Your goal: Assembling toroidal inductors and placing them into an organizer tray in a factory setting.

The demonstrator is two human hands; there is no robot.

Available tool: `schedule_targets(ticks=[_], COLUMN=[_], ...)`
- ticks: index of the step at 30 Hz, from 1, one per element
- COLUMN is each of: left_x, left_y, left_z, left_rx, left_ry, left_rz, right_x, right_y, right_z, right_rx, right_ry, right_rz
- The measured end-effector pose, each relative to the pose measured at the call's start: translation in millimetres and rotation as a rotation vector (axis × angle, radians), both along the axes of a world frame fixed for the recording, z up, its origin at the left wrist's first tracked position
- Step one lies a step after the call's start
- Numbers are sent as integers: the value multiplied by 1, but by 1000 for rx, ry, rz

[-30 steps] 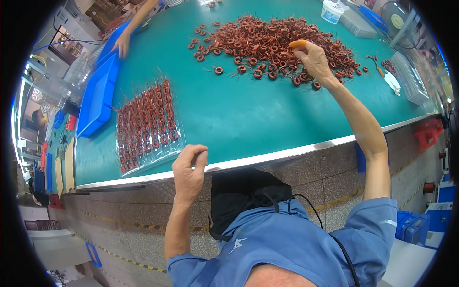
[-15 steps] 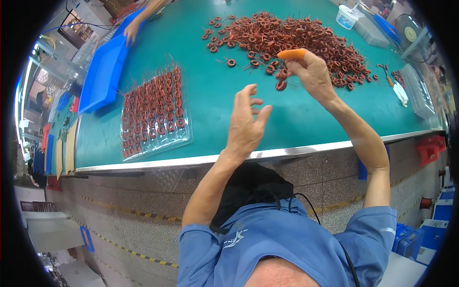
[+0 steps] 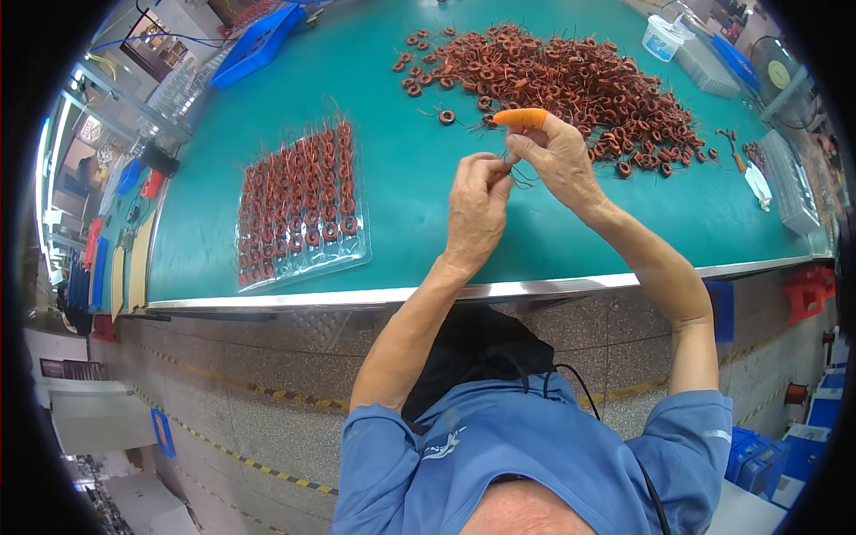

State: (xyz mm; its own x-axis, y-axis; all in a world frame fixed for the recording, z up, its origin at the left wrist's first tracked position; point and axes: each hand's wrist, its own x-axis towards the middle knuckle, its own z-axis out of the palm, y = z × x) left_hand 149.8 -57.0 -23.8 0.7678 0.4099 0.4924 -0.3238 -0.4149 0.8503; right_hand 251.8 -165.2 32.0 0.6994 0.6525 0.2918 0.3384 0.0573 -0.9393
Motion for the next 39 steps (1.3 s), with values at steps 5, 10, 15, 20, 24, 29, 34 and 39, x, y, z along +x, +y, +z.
schedule_targets(ticks=[5, 10, 15, 20, 24, 29, 34, 39], left_x=[2, 0, -4, -14, -23, -38, -45, -53], left_y=[19, 31, 35, 38, 46, 48, 31, 29], left_z=[5, 2, -14, -1, 15, 32, 34, 44], left_rx=[-328, -523, -471, -342, -487, -457, -417, -476], left_ry=[40, 130, 141, 232, 174, 199, 259, 254], left_rz=[4, -129, -106, -201, -254, -374, -533, -608], right_x=[23, 4, -1, 1, 29, 27, -26, -38], right_y=[-15, -9, -5, -11, -32, -41, -25, -27], right_z=[-11, -43, -39, -45, -39, -16, 9, 20], right_rx=[-37, -175, -365, -309, -259, -208, -175, -122], right_ry=[-104, -104, -48, -95, -749, -683, -112, -38], right_rz=[-171, 124, 157, 63, -166, -259, 68, 71])
